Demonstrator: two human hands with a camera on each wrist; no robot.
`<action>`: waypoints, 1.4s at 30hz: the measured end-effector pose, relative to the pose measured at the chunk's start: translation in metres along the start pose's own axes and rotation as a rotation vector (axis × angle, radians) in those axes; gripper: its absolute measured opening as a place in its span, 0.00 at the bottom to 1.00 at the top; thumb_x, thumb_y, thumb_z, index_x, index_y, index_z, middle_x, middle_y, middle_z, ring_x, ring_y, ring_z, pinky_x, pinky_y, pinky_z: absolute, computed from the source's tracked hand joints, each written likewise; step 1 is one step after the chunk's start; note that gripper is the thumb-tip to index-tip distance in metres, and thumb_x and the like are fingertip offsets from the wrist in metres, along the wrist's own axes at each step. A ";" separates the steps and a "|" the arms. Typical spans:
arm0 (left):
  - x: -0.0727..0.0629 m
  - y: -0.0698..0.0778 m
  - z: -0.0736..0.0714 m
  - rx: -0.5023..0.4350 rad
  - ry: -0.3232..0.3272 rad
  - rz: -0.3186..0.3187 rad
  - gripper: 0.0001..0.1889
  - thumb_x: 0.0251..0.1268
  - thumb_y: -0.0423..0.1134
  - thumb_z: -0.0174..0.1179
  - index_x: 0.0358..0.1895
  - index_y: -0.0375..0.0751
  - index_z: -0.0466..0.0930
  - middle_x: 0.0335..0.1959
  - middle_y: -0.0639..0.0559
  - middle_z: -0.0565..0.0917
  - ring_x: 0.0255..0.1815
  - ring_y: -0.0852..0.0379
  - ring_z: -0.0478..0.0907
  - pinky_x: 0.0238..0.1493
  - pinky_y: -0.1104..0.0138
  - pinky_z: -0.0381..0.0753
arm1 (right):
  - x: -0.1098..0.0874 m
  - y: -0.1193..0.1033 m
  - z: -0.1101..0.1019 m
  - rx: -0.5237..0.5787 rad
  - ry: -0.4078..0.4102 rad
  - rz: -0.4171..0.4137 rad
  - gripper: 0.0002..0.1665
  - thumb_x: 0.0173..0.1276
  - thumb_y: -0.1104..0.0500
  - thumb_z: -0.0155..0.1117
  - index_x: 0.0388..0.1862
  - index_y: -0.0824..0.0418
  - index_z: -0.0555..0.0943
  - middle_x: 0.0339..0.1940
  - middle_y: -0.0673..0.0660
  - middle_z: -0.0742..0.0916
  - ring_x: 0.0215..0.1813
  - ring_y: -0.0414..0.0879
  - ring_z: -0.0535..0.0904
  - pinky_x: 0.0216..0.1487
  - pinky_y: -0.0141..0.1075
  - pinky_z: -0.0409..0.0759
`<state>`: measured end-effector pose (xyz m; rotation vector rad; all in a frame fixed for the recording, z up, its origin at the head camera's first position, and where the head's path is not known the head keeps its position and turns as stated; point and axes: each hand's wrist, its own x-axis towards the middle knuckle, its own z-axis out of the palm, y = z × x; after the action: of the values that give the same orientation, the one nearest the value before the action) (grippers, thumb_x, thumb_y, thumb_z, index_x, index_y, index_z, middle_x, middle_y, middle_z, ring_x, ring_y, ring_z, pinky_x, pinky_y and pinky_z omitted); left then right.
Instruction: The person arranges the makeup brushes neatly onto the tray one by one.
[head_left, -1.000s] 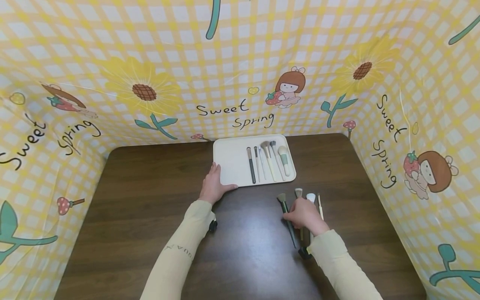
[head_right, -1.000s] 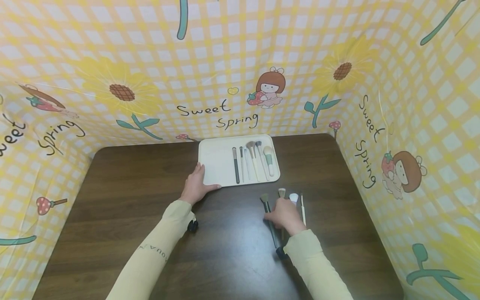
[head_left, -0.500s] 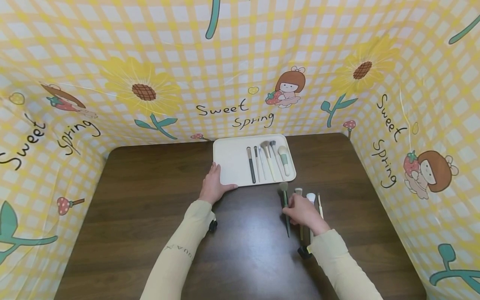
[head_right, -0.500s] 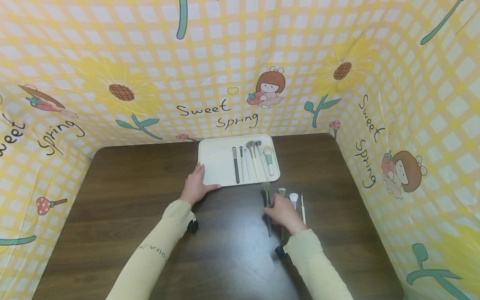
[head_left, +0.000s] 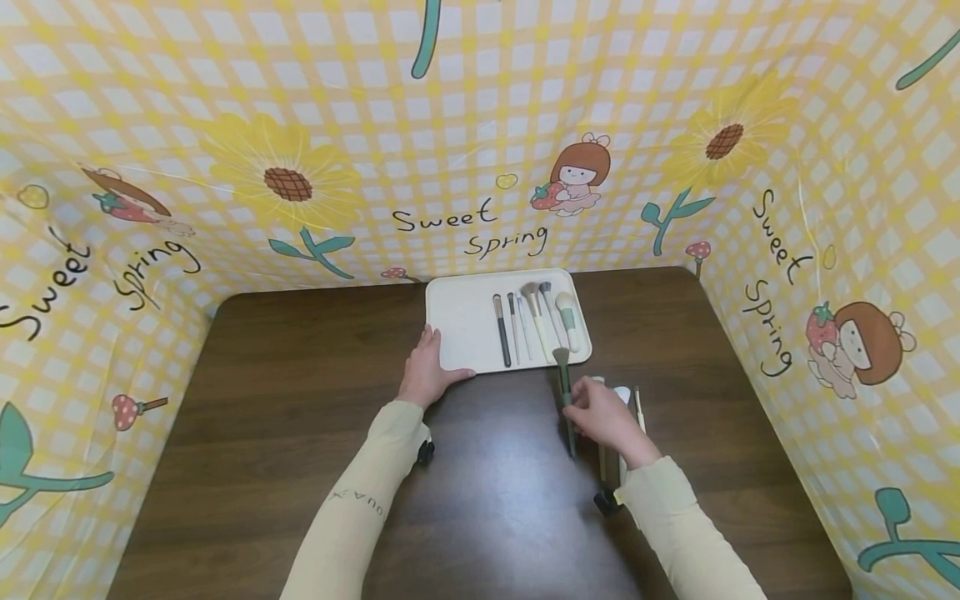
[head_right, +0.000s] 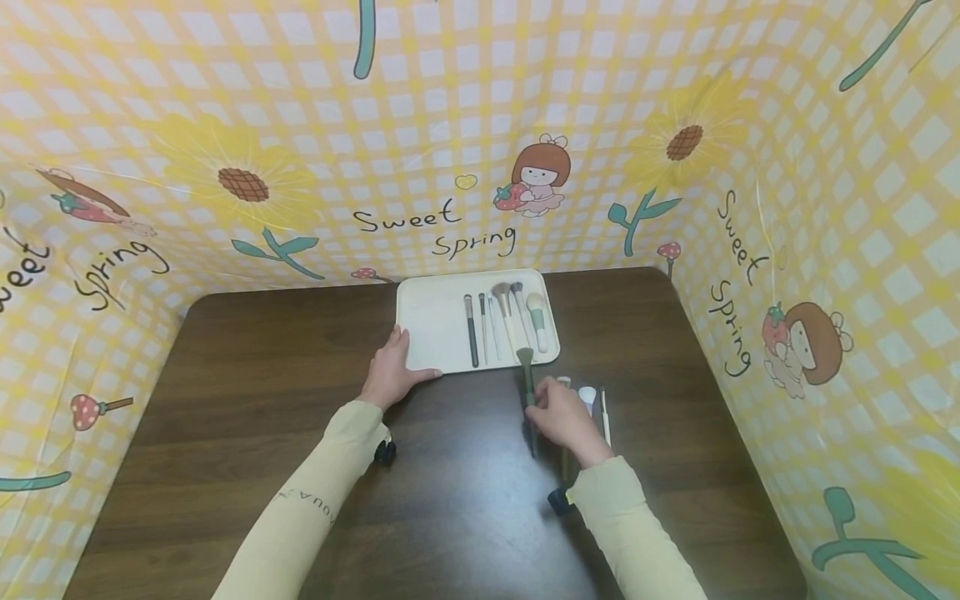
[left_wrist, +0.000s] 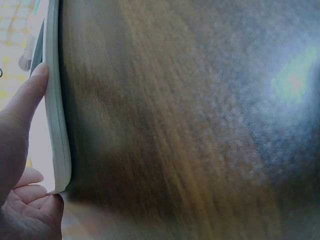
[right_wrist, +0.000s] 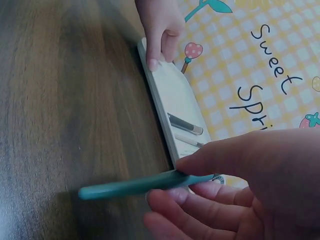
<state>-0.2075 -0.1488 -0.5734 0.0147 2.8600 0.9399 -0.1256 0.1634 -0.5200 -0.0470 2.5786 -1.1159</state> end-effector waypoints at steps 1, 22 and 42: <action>0.000 0.000 0.000 0.001 0.001 0.000 0.61 0.52 0.59 0.78 0.79 0.26 0.52 0.80 0.29 0.50 0.77 0.32 0.55 0.72 0.47 0.62 | 0.000 0.000 0.000 -0.001 0.004 -0.008 0.13 0.67 0.65 0.66 0.47 0.68 0.75 0.30 0.56 0.86 0.26 0.46 0.82 0.30 0.40 0.81; -0.002 0.002 -0.001 -0.001 -0.010 -0.008 0.61 0.52 0.59 0.78 0.79 0.26 0.52 0.80 0.29 0.49 0.78 0.33 0.54 0.72 0.47 0.61 | 0.008 -0.003 0.007 0.132 0.057 -0.060 0.21 0.62 0.72 0.69 0.53 0.70 0.76 0.31 0.57 0.87 0.27 0.46 0.83 0.33 0.39 0.79; -0.001 0.001 -0.001 -0.001 -0.008 0.001 0.61 0.52 0.59 0.77 0.79 0.26 0.52 0.80 0.29 0.49 0.77 0.32 0.55 0.72 0.47 0.62 | 0.023 -0.020 0.031 0.330 0.038 -0.090 0.23 0.71 0.70 0.65 0.63 0.65 0.72 0.30 0.58 0.85 0.27 0.51 0.85 0.31 0.45 0.87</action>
<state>-0.2061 -0.1486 -0.5723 0.0201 2.8523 0.9395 -0.1393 0.1240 -0.5315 -0.0650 2.4106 -1.5745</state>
